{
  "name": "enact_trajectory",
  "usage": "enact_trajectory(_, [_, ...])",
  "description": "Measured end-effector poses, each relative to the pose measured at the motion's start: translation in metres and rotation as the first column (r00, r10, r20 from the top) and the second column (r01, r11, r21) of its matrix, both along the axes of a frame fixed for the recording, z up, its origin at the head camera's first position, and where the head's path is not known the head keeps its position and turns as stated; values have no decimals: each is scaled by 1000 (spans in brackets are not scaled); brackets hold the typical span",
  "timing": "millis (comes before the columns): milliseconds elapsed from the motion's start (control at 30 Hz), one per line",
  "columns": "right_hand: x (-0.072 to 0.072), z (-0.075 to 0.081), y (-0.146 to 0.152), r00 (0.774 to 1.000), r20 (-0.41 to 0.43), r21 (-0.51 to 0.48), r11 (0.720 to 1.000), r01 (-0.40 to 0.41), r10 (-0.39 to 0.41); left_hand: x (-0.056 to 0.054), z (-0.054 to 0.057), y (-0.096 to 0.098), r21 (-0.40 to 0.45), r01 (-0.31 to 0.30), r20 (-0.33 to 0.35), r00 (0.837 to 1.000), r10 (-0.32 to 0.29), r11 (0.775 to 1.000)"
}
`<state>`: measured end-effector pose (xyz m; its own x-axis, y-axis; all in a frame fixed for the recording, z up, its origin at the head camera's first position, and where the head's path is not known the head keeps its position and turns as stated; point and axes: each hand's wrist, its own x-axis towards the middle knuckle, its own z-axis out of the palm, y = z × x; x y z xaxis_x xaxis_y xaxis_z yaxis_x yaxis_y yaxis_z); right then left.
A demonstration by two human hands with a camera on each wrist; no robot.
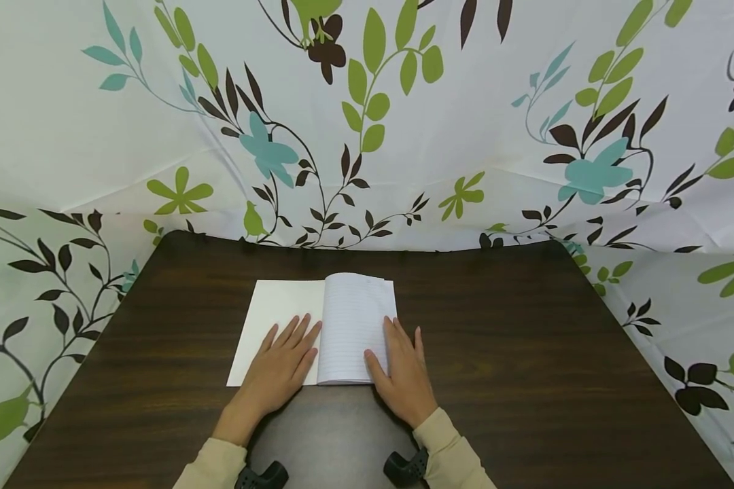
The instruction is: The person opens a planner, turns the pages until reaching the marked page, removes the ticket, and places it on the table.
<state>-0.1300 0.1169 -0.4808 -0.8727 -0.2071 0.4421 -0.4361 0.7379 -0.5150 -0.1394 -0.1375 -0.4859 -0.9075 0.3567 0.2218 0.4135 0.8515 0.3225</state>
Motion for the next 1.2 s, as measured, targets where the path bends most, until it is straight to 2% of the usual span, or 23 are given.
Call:
enact_trajectory(233, [1, 2, -4, 1000, 11, 55, 998, -4, 3, 0, 0, 0, 2, 1, -11, 1000, -1, 1000])
enact_trajectory(533, [3, 0, -17, 995, 96, 175, 983, -55, 39, 0, 4, -2, 14, 4, 5, 1000, -4, 1000])
enact_trajectory(767, [5, 3, -30, 991, 118, 179, 980, -85, 64, 0, 4, -1, 18, 10, -4, 1000, -10, 1000])
enact_trajectory(900, [5, 3, -34, 995, 69, 193, 977, -86, 74, 0, 4, -1, 24, 9, -14, 1000, -8, 1000])
enact_trajectory(1100, [4, 0, -33, 993, -67, 214, 974, -78, 94, 1, 4, -1, 46, 13, -46, 999, -11, 999])
enact_trajectory(1200, [4, -1, -28, 988, -101, 204, 975, -91, 113, 0, 3, -1, 57, 13, -27, 1000, -11, 998])
